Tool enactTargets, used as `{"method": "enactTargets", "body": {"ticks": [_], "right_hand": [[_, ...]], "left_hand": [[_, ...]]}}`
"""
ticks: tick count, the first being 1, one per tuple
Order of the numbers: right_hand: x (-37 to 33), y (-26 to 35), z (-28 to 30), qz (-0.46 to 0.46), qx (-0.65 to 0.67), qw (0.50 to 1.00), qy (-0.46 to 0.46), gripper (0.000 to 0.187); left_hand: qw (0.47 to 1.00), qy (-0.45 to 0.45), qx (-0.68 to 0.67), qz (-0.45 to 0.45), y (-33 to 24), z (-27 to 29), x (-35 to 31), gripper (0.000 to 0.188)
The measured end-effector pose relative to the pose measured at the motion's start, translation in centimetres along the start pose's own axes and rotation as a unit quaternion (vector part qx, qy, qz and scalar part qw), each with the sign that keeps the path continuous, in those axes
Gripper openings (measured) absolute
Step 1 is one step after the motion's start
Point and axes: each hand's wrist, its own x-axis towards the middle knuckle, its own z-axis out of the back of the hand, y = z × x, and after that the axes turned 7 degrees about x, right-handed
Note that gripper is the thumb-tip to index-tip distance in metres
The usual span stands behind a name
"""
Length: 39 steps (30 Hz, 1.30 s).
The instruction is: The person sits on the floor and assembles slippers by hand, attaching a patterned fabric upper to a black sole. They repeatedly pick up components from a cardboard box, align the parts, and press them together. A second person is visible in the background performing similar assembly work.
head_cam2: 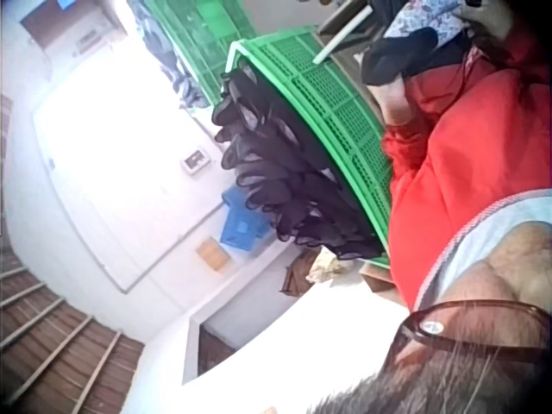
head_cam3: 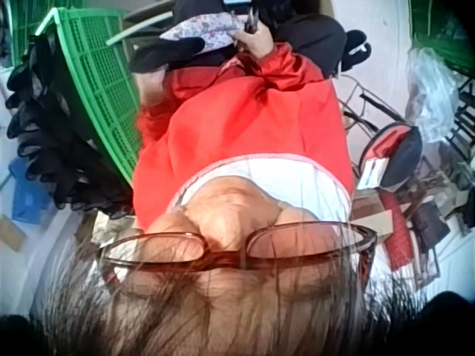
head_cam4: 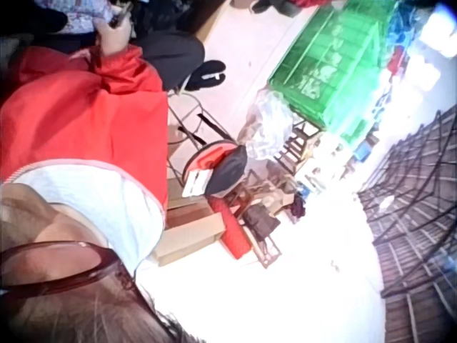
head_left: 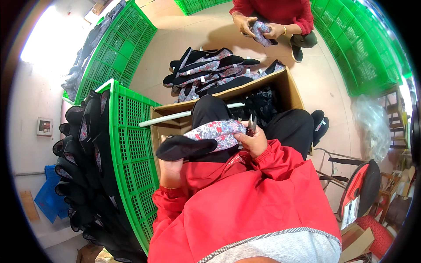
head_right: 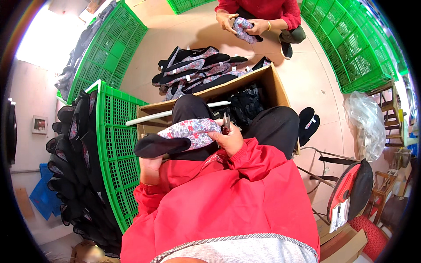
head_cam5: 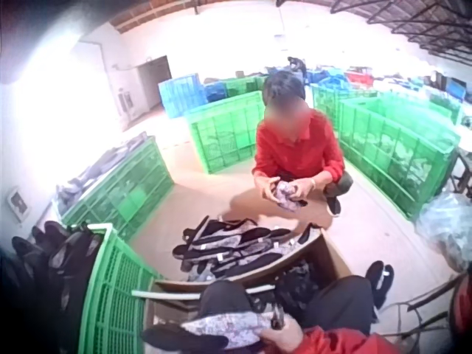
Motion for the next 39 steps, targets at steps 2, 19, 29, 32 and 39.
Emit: {"method": "enactTargets", "body": {"ticks": [2,19,29,32,39], "right_hand": [[-0.2,0.3,-0.2,0.094,-0.038,0.995,0.008,0.031],[-1.4,-0.5,1.3,0.278,-0.195,0.933,0.118,0.036],[-2.3,-1.2,2.3,0.155,-0.133,0.973,0.105,0.034],[-2.6,-1.6,2.4,0.106,-0.050,0.989,0.092,0.035],[-1.3,0.9,4.0,0.030,-0.147,0.976,0.157,0.044]], "left_hand": [[0.987,-0.150,0.050,-0.032,-2.0,0.1,0.4,0.024],[0.520,0.147,0.749,-0.384,-0.2,-18.1,-3.5,0.019],[0.559,0.371,0.716,-0.192,-0.3,-18.9,1.8,0.010],[0.577,0.327,0.718,-0.213,1.2,-18.2,2.1,0.008],[0.559,0.269,0.746,-0.243,2.8,-18.3,2.1,0.009]]}}
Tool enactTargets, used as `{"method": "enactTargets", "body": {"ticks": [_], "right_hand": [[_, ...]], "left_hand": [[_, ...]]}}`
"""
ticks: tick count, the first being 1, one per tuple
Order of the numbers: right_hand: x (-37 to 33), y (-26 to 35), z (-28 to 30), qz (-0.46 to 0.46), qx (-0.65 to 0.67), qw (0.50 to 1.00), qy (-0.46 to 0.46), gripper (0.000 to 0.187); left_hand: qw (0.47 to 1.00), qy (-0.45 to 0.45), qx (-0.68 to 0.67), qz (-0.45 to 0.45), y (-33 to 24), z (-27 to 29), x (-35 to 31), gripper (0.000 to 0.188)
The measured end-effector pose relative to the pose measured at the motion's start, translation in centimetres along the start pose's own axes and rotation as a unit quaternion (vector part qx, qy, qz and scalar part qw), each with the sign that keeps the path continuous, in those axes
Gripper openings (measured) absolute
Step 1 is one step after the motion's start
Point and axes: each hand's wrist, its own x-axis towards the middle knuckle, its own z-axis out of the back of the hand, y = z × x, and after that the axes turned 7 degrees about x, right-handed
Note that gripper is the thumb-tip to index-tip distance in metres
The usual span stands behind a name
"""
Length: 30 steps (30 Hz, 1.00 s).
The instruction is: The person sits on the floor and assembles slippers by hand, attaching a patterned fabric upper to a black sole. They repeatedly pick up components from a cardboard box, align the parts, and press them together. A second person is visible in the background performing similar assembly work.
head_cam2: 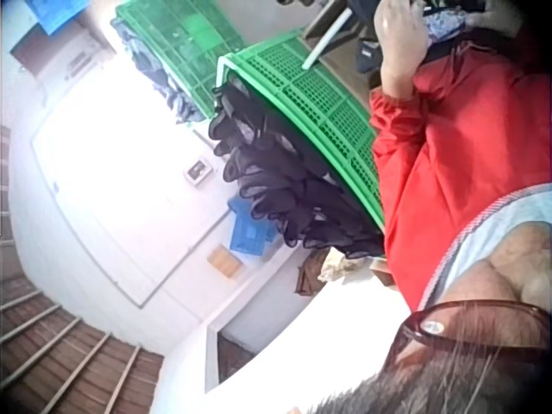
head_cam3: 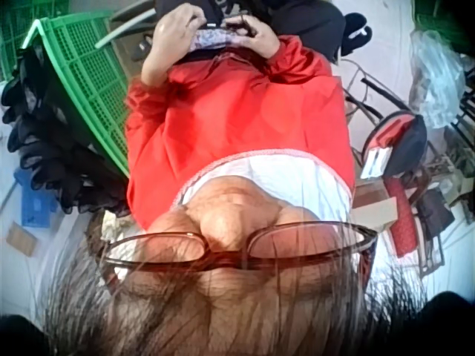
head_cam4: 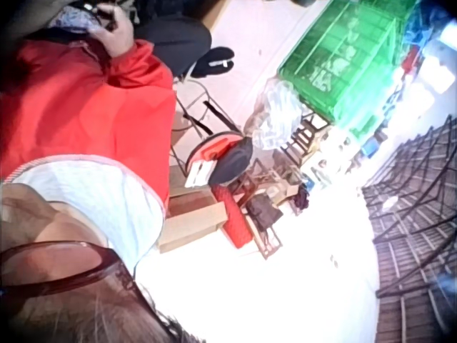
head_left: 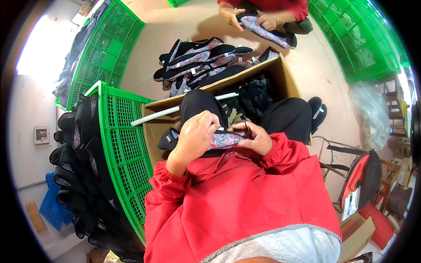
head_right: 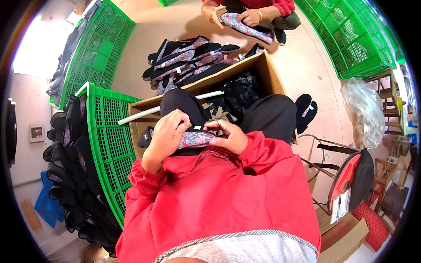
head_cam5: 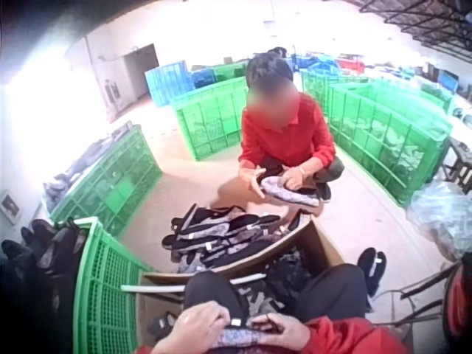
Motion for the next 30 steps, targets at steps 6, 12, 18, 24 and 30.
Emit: {"method": "enactTargets", "body": {"ticks": [6,12,18,24,30], "right_hand": [[1.5,3.5,1.3,-0.043,-0.150,0.986,0.052,0.058],[3.0,4.6,1.2,0.034,-0.307,0.943,0.121,0.034],[3.6,5.0,0.9,0.010,-0.330,0.933,0.140,0.031],[3.8,5.0,0.9,-0.009,-0.297,0.946,0.133,0.027],[2.2,2.9,1.1,-0.061,-0.041,0.996,0.047,0.037]], "left_hand": [[0.999,-0.035,0.009,-0.004,-0.5,-0.5,0.0,0.010],[0.999,-0.041,0.016,-0.007,-0.6,-1.2,0.1,0.007],[0.999,-0.033,0.020,-0.011,-0.8,-1.3,0.0,0.006],[0.999,-0.031,0.024,-0.014,-0.8,-1.4,0.0,0.006],[0.994,-0.054,0.046,0.079,-0.5,-1.7,0.0,0.010]]}}
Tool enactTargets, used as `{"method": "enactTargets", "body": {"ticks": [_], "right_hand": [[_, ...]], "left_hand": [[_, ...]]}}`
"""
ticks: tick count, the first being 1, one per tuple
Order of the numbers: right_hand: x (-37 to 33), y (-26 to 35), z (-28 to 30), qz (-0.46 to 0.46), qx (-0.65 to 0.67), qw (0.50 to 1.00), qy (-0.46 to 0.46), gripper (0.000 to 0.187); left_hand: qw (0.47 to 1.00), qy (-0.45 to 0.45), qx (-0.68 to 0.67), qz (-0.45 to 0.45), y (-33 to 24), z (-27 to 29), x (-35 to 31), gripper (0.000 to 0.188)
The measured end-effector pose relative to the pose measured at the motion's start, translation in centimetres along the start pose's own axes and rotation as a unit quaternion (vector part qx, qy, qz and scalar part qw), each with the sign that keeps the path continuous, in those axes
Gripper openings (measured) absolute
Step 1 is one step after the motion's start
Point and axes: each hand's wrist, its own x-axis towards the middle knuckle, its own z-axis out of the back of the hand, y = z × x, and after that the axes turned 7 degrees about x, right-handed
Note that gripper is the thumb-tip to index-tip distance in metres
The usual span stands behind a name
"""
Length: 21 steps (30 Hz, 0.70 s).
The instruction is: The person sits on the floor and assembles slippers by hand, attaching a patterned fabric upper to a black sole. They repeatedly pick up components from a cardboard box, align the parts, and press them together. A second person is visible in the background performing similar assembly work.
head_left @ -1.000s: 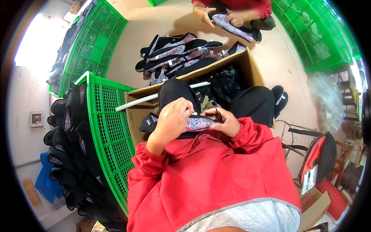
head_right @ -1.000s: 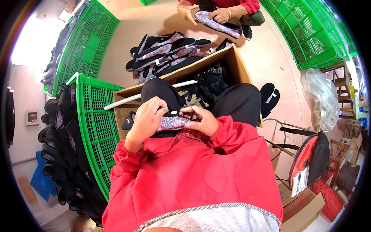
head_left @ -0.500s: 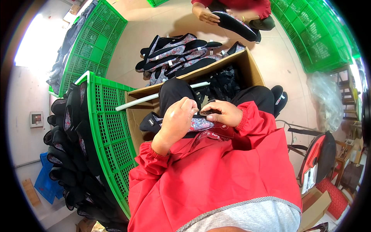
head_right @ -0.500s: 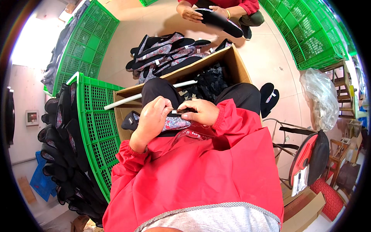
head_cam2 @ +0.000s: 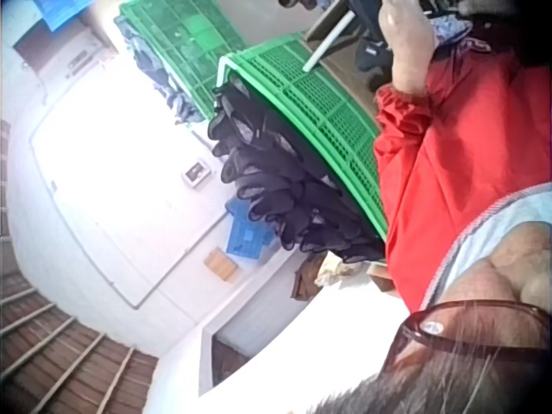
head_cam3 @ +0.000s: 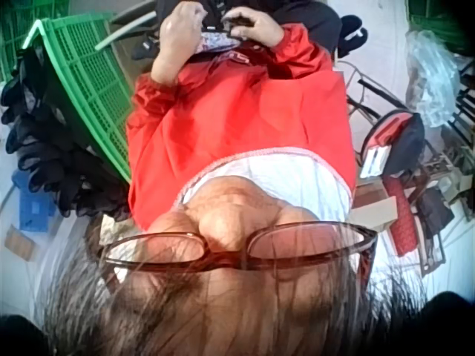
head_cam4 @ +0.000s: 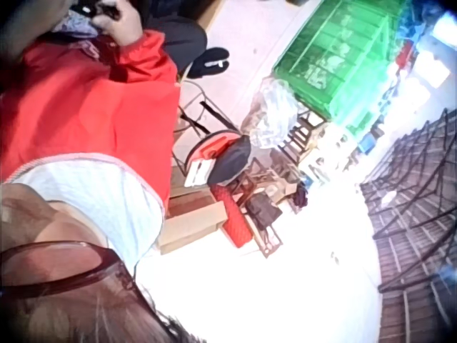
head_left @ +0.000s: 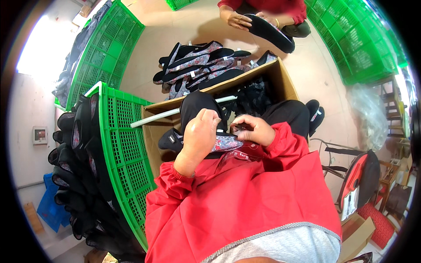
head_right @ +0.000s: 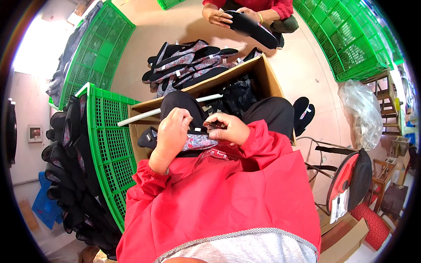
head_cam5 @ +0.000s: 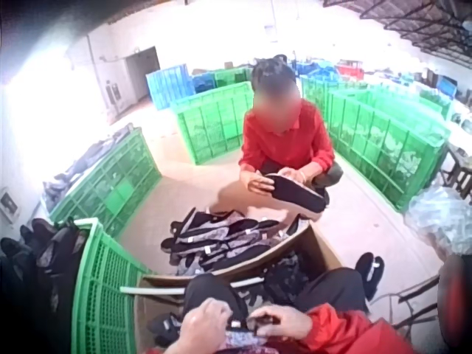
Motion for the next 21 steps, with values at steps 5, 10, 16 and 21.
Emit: {"method": "enactTargets", "body": {"ticks": [5,10,16,21], "right_hand": [[-1.1,-3.0,-2.2,0.035,-0.097,0.990,-0.096,0.048],[-1.7,-4.2,-3.0,0.072,0.118,0.960,-0.245,0.024],[-3.5,-1.2,-0.2,0.166,0.050,0.917,-0.360,0.024],[-6.0,1.4,0.3,0.197,-0.234,0.876,-0.374,0.023]], "left_hand": [[0.986,-0.128,0.101,-0.017,-1.0,-0.3,2.3,0.030],[0.947,-0.274,0.113,-0.126,-3.0,1.1,2.5,0.009],[0.900,-0.062,-0.396,0.170,-2.9,-3.9,-1.7,0.022],[0.927,-0.031,-0.361,0.098,-2.6,-9.1,-1.3,0.026]]}}
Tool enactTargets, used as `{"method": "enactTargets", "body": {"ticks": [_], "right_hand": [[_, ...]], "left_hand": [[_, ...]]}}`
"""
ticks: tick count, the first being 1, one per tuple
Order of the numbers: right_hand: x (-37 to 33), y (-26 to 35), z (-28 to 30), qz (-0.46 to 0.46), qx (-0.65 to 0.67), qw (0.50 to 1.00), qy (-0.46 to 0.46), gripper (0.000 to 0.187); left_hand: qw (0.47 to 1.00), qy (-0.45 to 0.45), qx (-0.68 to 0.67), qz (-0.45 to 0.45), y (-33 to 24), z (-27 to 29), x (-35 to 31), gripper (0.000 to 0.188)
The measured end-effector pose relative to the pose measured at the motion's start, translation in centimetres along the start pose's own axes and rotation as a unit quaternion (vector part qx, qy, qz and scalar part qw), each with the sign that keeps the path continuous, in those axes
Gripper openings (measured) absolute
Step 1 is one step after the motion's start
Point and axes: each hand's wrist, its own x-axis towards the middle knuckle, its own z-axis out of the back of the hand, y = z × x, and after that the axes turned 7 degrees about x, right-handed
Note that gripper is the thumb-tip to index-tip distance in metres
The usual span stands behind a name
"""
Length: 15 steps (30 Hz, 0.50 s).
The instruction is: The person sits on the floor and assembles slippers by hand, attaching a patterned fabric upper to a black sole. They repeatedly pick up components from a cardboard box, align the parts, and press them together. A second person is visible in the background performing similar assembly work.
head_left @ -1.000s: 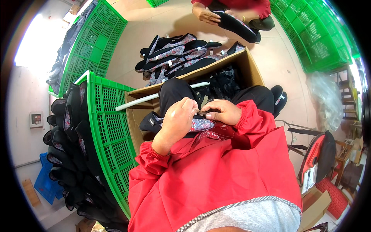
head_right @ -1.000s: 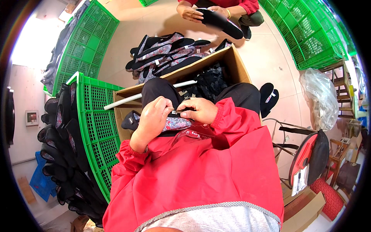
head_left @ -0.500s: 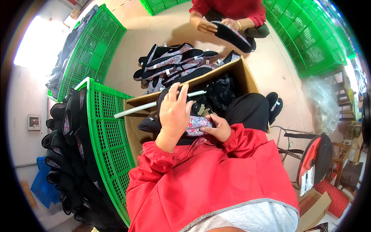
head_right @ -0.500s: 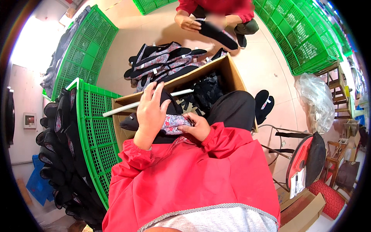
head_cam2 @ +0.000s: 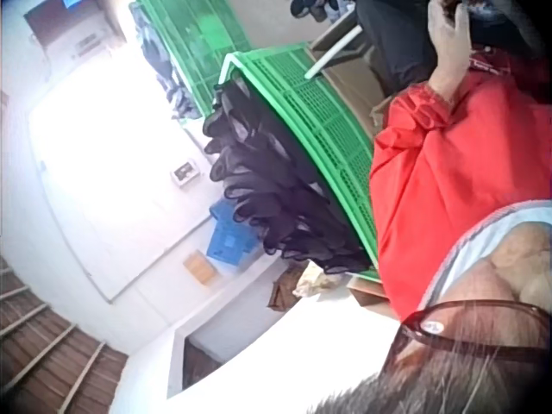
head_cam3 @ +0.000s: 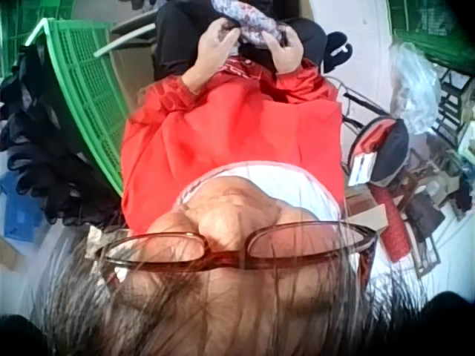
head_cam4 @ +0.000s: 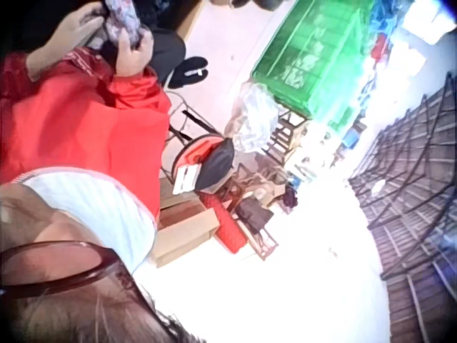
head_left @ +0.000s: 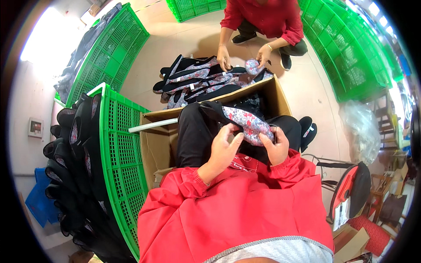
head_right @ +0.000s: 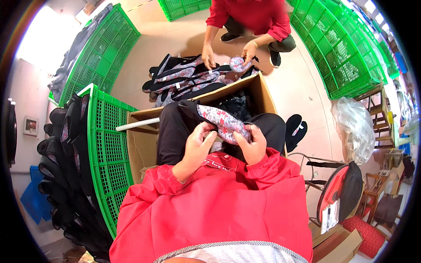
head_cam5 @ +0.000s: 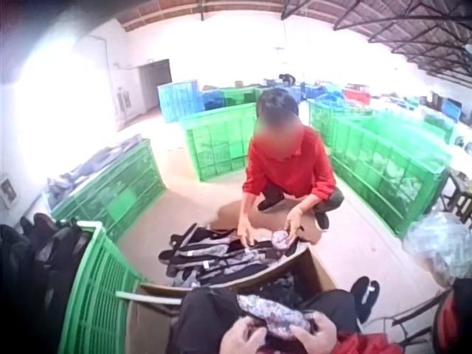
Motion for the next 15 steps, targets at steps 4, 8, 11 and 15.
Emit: {"method": "enactTargets", "body": {"ticks": [4,8,11,15], "right_hand": [[-0.7,1.7,-0.3,0.000,0.044,0.999,-0.024,0.020],[-0.9,3.8,-0.9,-0.015,0.058,0.998,0.013,0.017],[-1.8,4.7,-2.5,0.018,-0.008,0.997,0.074,0.018],[-3.0,5.7,-4.5,0.031,-0.053,0.985,0.160,0.021]], "left_hand": [[0.986,0.048,-0.158,0.037,0.1,-1.9,0.1,0.024],[0.961,0.064,-0.238,0.128,0.4,-2.3,-0.4,0.022],[0.940,0.009,-0.292,0.178,0.6,-1.4,-1.6,0.018],[0.889,0.004,-0.347,0.299,-2.4,3.8,-3.1,0.021]]}}
